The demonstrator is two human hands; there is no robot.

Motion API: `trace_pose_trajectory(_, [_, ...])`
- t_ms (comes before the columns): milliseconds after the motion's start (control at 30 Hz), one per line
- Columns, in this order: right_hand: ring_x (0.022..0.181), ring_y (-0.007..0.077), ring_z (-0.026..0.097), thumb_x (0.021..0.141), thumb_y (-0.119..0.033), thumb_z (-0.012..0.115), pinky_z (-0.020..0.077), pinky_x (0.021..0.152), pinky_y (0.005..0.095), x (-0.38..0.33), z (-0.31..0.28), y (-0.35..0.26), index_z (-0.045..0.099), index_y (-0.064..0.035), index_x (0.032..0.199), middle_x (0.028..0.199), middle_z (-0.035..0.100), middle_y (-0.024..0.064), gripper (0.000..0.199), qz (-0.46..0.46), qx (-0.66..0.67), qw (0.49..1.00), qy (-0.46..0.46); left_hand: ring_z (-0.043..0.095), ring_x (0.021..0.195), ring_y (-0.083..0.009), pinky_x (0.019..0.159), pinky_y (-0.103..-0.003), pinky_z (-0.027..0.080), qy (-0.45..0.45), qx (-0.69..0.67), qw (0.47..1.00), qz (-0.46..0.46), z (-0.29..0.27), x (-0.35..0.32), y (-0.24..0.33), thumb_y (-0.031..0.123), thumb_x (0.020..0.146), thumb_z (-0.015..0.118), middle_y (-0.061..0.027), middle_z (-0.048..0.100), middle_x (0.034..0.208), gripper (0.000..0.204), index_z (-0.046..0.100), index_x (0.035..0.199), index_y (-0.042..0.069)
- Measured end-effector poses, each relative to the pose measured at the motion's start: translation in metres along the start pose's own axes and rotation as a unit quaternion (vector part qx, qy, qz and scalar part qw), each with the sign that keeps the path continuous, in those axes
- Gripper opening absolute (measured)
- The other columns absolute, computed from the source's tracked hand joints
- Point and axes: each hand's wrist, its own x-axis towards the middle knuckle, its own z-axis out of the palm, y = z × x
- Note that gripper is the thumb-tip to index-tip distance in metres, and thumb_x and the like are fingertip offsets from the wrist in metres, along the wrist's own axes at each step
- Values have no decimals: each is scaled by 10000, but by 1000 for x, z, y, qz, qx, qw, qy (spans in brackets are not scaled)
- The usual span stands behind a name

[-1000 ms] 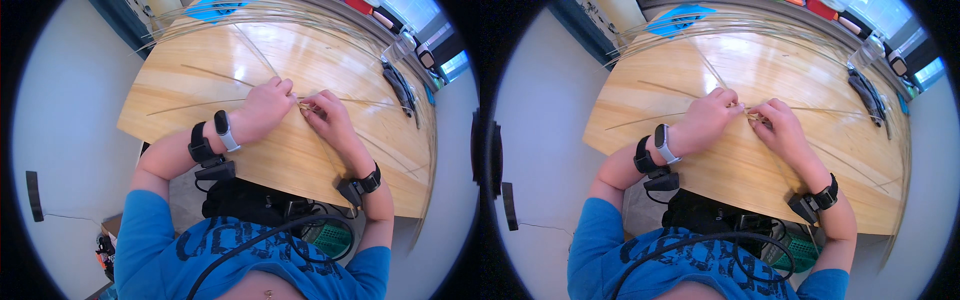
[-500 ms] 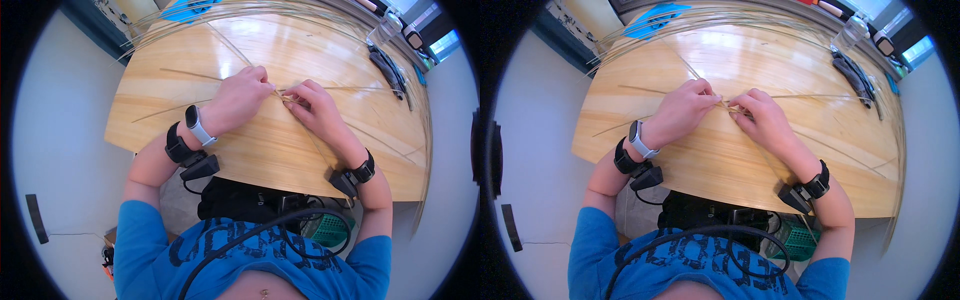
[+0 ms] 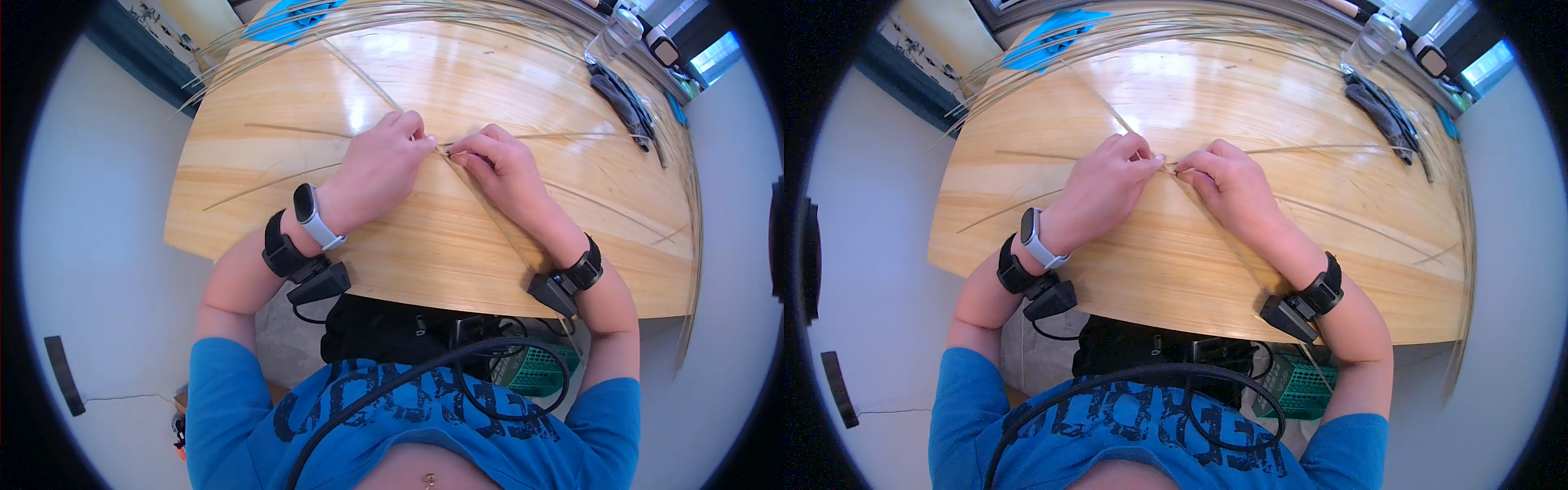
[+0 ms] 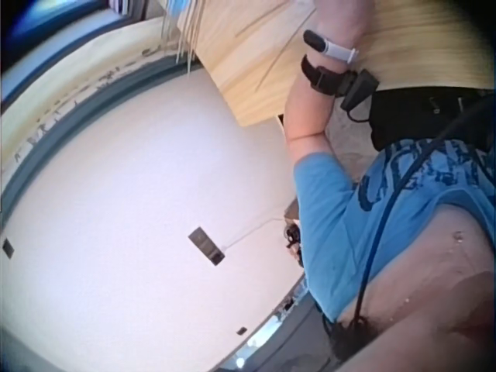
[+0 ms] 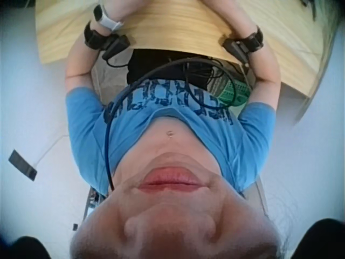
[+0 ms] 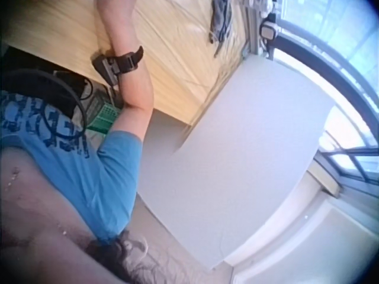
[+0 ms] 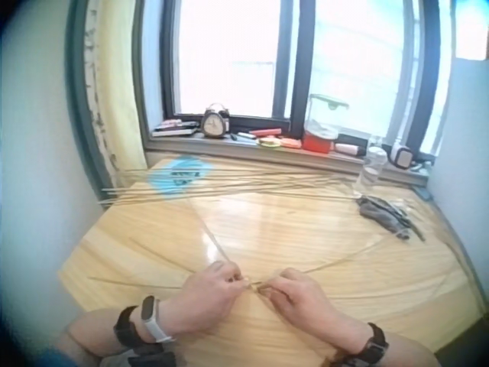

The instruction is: Weaving thin bamboo strips together on a table to form a base structure.

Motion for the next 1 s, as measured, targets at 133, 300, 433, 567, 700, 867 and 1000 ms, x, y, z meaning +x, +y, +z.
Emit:
trace_pose_trajectory(133, [833, 331, 608, 831, -35, 673, 499, 729, 408, -2, 0, 0, 711, -96, 939, 846, 607, 123, 130, -4, 1, 1000, 5, 597, 998, -276, 791, -366, 526, 5, 22, 1000, 11, 1, -1, 2, 33, 862, 587, -104, 607, 1061, 248, 694, 1085, 44])
trace_pose_trajectory(300, [840, 337, 610, 818, -31, 671, 502, 728, 415, -1, 0, 3, 706, -99, 916, 860, 606, 126, 124, -38, -6, 999, 17, 587, 1060, -291, 826, -368, 529, -8, 67, 998, 17, 2, -1, 12, 21, 818, 596, -123, 607, 1137, 327, 655, 1140, 5])
trace_pose_trajectory(433, [842, 339, 611, 824, -54, 678, 503, 725, 420, 2, 3, 4, 705, -100, 903, 856, 605, 131, 96, -31, 13, 999, 22, 590, 1070, -286, 844, -377, 521, -11, 72, 997, 27, 2, -3, 16, 34, 807, 605, -122, 617, 1167, 368, 639, 1171, -8])
trace_pose_trajectory(567, [820, 318, 620, 834, -65, 698, 506, 716, 389, 4, 2, 8, 705, -85, 920, 853, 611, 131, 89, -33, 11, 999, 18, 597, 1072, -267, 864, -381, 505, -5, 108, 993, 55, 8, -5, 15, 54, 802, 604, -114, 636, 1190, 420, 623, 1217, -10])
trace_pose_trajectory(700, [815, 305, 627, 841, -87, 702, 509, 712, 377, 6, 1, 9, 667, -46, 923, 850, 614, 134, 98, -8, 18, 1000, 10, 597, 1115, -255, 881, -377, 490, -30, 125, 989, 66, 5, -6, 17, 58, 806, 586, -116, 631, 1258, 474, 593, 1275, -12])
trace_pose_trajectory(867, [828, 315, 635, 839, -112, 703, 518, 729, 399, 8, 6, 9, 621, -27, 916, 848, 621, 146, 140, 6, 12, 1000, 15, 575, 1208, -275, 921, -393, 481, -55, 150, 984, 83, 7, -11, 16, 41, 814, 556, -147, 582, 1373, 530, 542, 1339, -27])
trace_pose_trajectory(1000, [823, 321, 638, 838, -116, 704, 522, 735, 407, 7, 6, 11, 620, -33, 907, 853, 627, 147, 137, -6, 0, 1000, 19, 566, 1233, -305, 968, -409, 469, -61, 185, 975, 103, 11, -13, 13, 47, 825, 541, -186, 560, 1394, 550, 514, 1367, -43])
